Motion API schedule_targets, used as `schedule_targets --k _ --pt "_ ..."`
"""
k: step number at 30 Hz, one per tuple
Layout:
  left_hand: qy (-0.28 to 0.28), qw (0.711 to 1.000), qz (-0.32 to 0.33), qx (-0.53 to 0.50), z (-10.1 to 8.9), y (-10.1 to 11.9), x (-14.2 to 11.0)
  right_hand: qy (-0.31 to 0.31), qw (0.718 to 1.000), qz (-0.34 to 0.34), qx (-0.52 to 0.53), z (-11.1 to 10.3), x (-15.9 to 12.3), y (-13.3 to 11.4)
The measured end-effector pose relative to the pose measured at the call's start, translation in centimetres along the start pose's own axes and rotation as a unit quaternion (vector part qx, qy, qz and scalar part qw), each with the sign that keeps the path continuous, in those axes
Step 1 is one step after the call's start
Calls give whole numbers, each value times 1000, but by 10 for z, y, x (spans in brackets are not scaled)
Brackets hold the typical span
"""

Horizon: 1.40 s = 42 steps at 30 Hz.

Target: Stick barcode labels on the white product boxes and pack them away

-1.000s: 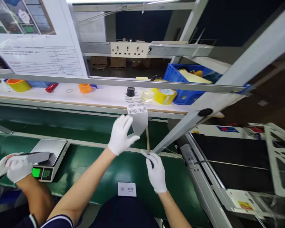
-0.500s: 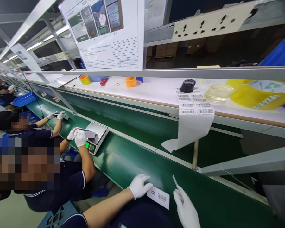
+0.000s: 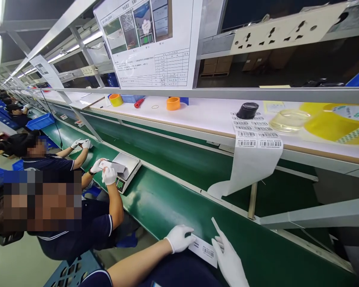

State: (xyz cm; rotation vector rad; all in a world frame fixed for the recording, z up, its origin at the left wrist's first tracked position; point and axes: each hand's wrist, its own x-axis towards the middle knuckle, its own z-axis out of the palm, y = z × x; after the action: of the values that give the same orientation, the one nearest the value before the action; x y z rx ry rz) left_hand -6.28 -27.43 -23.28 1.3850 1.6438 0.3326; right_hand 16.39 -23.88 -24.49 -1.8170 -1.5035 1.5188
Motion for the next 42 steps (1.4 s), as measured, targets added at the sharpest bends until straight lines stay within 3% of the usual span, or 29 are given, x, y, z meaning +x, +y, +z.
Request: schedule_targets --k 4,7,10,13,16,18,20,22,25,27,29,31,33,35,39,42 --pt "0 999 -16 29 -15 8 1 -9 1000 11 -16 -9 -5 10" --pt "13 996 -2 91 -46 18 3 -10 999 25 -26 -15 -9 8" --pt "81 974 20 209 -98 27 3 -1 999 29 -27 -17 -9 6" --pt "178 920 14 348 -167 28 -3 13 1000 22 -16 -17 -7 8" --pt "246 847 -27 470 -233 10 -11 32 999 19 -7 -17 -5 7" --pt "249 817 -69 515 -264 -13 -12 38 999 14 -6 -19 -5 4" --pt "205 815 -92 534 -280 -40 -9 37 999 6 -6 -20 -6 0" --pt "131 829 -76 538 -283 -66 -1 36 999 2 -3 -20 -6 -3" --pt "53 844 -21 533 -277 -89 14 42 999 0 7 -20 -6 -1" --pt "43 846 1 531 -270 -90 27 55 998 -3 12 -19 -4 4" --pt "44 856 10 515 -258 -78 42 83 996 -3 13 -20 -2 10" --pt "56 877 20 476 -234 -54 59 117 993 -4 14 -23 0 13" --pt "64 900 49 429 -195 -22 77 140 990 -7 23 -28 3 13" --pt "49 914 96 391 -144 15 93 146 989 -5 38 -35 6 11" --pt "-59 910 172 373 -43 74 117 137 990 3 40 -50 10 4" --pt "-150 891 196 382 -5 89 125 126 992 -2 10 -62 8 3"
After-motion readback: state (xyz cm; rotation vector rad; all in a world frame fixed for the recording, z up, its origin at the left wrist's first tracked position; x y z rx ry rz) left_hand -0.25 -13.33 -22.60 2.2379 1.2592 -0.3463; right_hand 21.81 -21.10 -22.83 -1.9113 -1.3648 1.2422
